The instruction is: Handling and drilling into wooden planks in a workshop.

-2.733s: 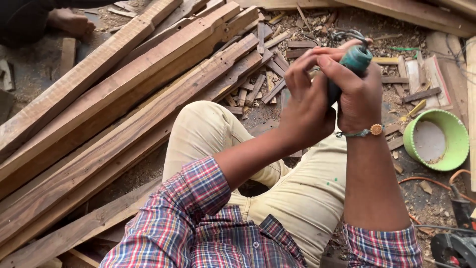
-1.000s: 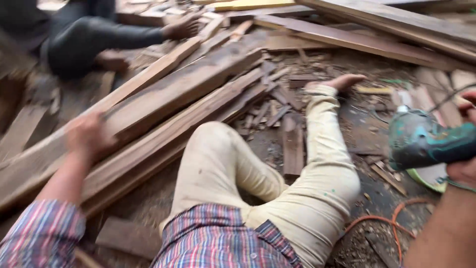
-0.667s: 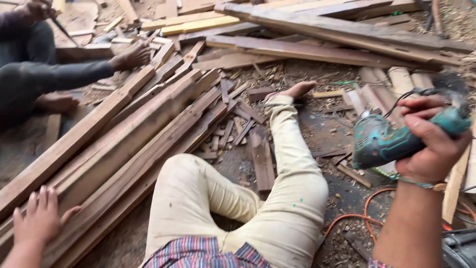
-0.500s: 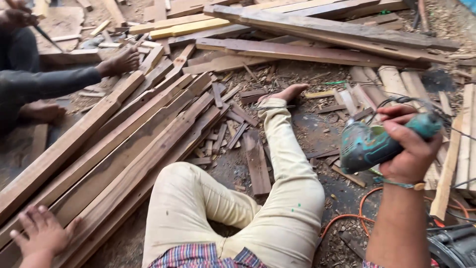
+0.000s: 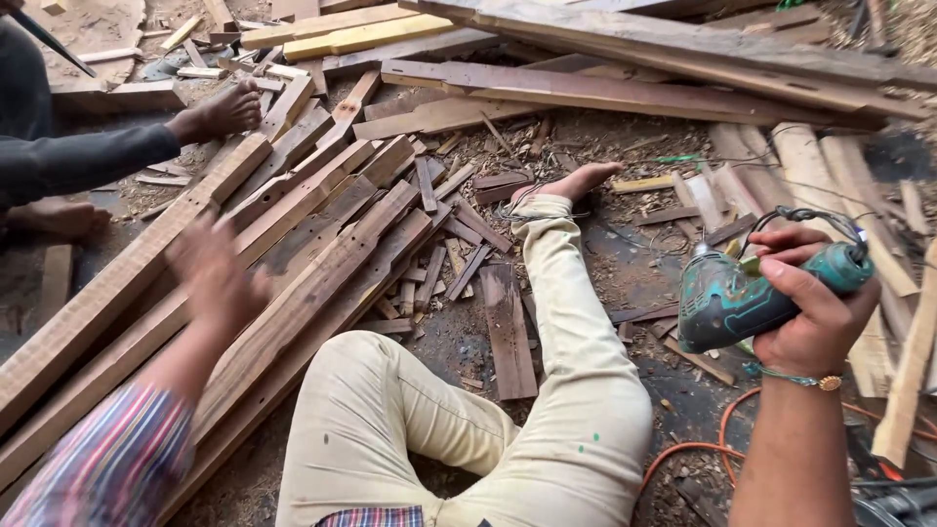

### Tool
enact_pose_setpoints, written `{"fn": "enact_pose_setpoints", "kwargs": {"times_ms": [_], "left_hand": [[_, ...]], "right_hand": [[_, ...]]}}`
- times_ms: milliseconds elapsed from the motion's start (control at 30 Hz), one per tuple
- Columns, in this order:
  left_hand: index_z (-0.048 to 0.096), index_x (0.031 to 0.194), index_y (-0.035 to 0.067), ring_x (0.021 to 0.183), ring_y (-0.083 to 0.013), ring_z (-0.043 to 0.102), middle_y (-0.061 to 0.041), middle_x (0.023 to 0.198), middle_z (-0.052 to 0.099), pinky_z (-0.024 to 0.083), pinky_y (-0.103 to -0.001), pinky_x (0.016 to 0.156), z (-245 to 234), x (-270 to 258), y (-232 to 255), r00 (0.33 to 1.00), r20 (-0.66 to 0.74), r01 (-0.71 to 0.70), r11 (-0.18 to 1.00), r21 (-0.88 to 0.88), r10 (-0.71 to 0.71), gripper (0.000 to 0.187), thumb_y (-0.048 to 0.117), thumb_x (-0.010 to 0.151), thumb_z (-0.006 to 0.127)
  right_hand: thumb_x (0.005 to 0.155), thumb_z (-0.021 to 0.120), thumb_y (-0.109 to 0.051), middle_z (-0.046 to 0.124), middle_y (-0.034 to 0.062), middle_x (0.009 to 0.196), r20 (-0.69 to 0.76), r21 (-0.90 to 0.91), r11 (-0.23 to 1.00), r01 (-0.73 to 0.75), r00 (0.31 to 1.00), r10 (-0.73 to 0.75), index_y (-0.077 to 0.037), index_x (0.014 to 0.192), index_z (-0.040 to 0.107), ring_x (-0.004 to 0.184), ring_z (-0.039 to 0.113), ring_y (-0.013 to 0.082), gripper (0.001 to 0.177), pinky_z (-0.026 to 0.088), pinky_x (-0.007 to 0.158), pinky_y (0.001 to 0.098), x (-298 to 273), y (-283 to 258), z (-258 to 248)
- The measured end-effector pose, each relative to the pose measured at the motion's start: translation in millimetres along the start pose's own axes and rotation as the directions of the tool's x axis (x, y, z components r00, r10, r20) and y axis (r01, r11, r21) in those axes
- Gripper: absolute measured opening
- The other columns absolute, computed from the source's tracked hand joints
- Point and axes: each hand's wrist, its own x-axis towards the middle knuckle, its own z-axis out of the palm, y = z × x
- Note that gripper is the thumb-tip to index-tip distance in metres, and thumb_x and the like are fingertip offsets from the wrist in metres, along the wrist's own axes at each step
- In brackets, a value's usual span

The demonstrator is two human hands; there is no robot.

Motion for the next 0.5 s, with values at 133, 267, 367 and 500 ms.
{"fn": "enact_pose_setpoints", "kwargs": {"times_ms": [133,267,367,500], "left_hand": [[0.026,0.155,-0.009,0.158,-0.0386,0.016,-0.028,0.165,0.025,0.01,-0.054,0.129,28.7,114.1,72.9,0.985,0.077,-0.14,0.98,-0.14,0.152,0.084,0.032,0.093,0.063],[0.016,0.159,0.0,0.154,-0.0356,0.013,-0.021,0.166,0.02,0.003,-0.054,0.123,83.8,203.0,153.5,0.958,0.063,-0.277,0.959,-0.063,0.281,0.09,0.035,0.09,0.062],[0.021,0.159,-0.004,0.158,-0.0344,0.021,-0.023,0.166,0.031,0.007,-0.055,0.129,102.1,241.5,202.2,0.917,0.038,-0.399,0.916,0.042,0.397,0.09,0.032,0.088,0.064],[0.022,0.158,-0.001,0.152,-0.0385,0.028,-0.027,0.16,0.036,0.016,-0.052,0.126,130.6,305.4,235.0,0.925,0.059,-0.374,0.926,-0.044,0.376,0.087,0.026,0.088,0.066]], "right_hand": [[0.083,0.066,0.004,0.069,0.0212,0.103,0.001,-0.009,1.0,-0.004,1.0,0.004,0.008,0.088,0.066,0.099,0.065,0.0291,0.006,0.05,0.102,0.0392,4.3,22.3,-8.6],[0.084,0.066,0.003,0.067,0.0221,0.103,0.026,-0.002,0.996,-0.085,0.996,0.085,0.009,0.088,0.066,0.098,0.064,0.0306,0.008,0.05,0.1,0.0411,0.6,57.8,-30.4],[0.083,0.067,0.0,0.067,0.023,0.103,0.036,-0.026,0.985,-0.169,0.985,0.17,0.009,0.087,0.065,0.1,0.065,0.0321,0.01,0.051,0.104,0.0438,-3.0,87.1,-47.1],[0.081,0.068,-0.001,0.067,0.024,0.102,0.021,-0.061,0.966,-0.253,0.967,0.254,0.01,0.086,0.065,0.103,0.067,0.0343,0.012,0.052,0.106,0.0464,3.4,123.1,-62.6]]}}
